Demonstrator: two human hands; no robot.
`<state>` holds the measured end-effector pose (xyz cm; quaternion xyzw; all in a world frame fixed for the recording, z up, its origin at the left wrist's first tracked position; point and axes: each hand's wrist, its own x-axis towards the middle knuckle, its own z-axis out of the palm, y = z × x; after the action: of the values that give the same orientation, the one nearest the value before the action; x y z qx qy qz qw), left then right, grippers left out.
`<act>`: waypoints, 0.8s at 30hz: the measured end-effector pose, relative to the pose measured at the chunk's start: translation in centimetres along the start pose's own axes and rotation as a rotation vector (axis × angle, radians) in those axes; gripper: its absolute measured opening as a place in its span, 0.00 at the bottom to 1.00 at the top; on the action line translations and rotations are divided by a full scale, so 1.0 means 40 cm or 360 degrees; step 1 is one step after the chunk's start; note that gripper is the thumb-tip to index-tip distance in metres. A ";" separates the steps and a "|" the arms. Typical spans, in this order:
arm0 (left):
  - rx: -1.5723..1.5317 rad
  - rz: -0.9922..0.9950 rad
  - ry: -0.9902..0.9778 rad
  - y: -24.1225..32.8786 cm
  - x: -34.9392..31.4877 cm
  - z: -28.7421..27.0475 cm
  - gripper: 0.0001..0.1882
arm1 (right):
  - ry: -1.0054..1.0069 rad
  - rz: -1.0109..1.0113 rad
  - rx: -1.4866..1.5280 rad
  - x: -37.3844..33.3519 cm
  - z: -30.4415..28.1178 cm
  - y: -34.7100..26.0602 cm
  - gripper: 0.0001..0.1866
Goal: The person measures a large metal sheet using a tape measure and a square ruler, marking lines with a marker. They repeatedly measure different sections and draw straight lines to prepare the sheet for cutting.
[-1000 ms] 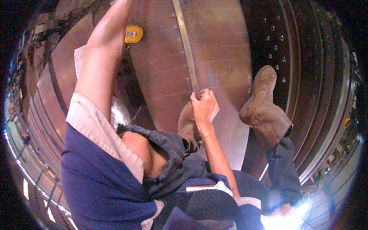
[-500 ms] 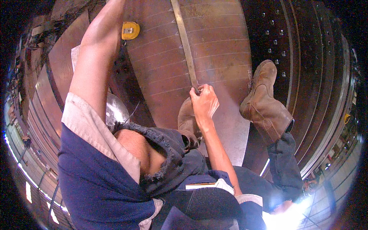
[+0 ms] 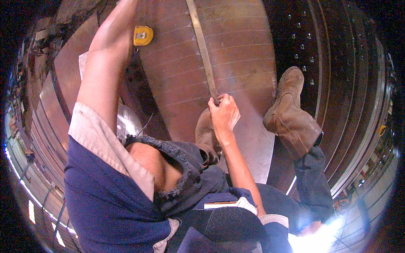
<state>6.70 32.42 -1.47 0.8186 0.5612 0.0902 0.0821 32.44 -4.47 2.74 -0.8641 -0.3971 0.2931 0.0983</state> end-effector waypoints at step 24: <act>0.0007 -0.0003 -0.0003 -0.001 0.016 0.010 0.27 | 0.0036 -0.0058 0.0032 0.000 -0.001 0.003 0.15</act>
<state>7.00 33.01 -1.84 0.8183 0.5622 0.0880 0.0809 32.54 -4.56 2.72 -0.8590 -0.4085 0.2856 0.1168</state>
